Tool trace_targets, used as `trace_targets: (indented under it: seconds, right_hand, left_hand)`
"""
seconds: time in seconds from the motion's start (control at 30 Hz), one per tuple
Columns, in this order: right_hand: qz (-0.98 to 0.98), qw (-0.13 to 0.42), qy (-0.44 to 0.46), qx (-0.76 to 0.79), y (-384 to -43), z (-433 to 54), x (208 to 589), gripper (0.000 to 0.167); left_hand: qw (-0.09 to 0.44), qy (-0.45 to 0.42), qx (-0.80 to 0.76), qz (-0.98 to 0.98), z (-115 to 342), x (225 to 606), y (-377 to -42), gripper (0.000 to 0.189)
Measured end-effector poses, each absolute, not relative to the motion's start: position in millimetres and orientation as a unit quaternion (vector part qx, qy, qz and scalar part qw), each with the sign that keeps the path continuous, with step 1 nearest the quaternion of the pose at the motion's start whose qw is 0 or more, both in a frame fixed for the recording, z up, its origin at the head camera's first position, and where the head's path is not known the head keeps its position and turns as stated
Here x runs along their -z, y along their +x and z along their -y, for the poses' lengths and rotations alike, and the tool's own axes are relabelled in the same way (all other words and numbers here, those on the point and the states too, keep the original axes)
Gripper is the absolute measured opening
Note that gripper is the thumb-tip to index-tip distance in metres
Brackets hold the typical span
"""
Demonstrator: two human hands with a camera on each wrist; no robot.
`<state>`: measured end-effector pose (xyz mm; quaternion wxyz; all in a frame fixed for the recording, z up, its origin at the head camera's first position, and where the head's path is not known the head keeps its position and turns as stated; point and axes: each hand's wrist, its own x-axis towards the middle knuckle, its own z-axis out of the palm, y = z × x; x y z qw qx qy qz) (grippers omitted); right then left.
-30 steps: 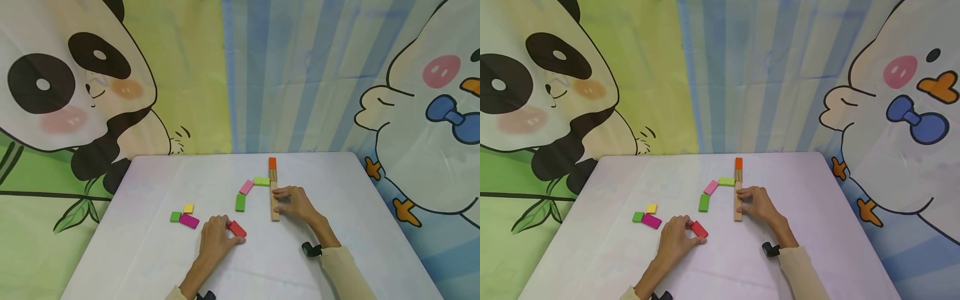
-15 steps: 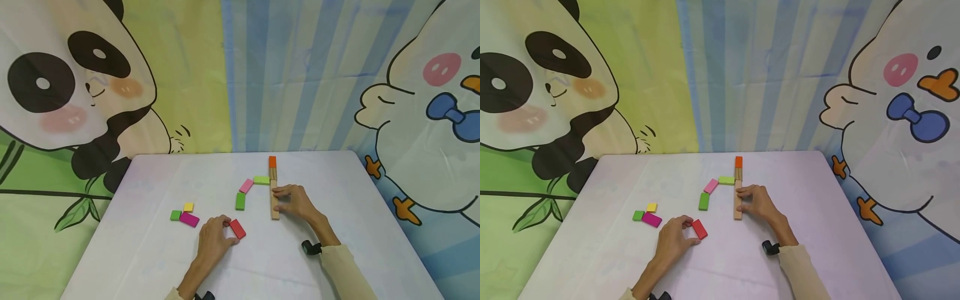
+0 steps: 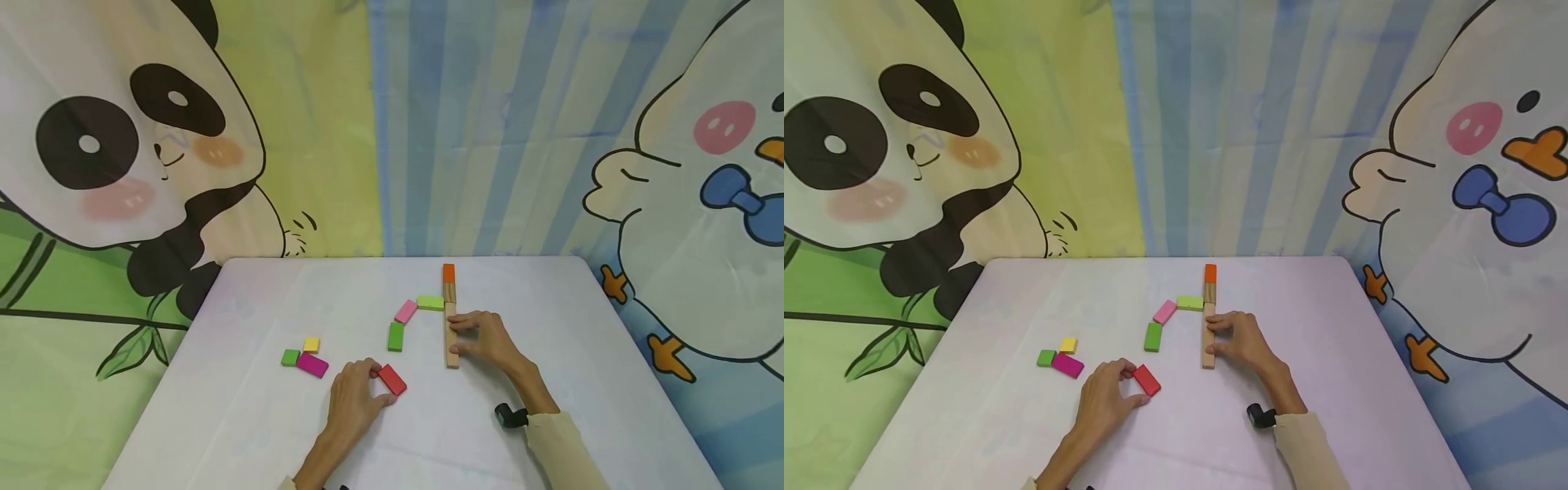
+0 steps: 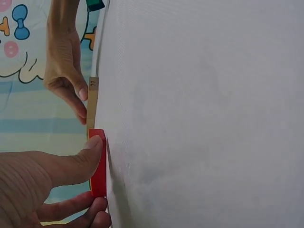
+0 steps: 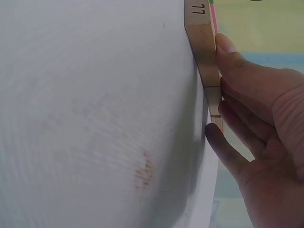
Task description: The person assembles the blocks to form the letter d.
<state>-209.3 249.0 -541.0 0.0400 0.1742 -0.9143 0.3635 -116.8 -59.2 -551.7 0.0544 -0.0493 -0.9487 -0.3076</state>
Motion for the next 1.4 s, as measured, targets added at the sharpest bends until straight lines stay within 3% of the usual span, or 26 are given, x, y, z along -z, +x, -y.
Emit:
trace_targets:
  seconds: [1.4]
  right_hand:
    - [0.91, 0.032, 0.178, -0.372, -215, -252, 540, 0.053]
  left_hand:
    - [0.072, -0.02, 0.36, 0.93, 29, 548, -131, 0.056]
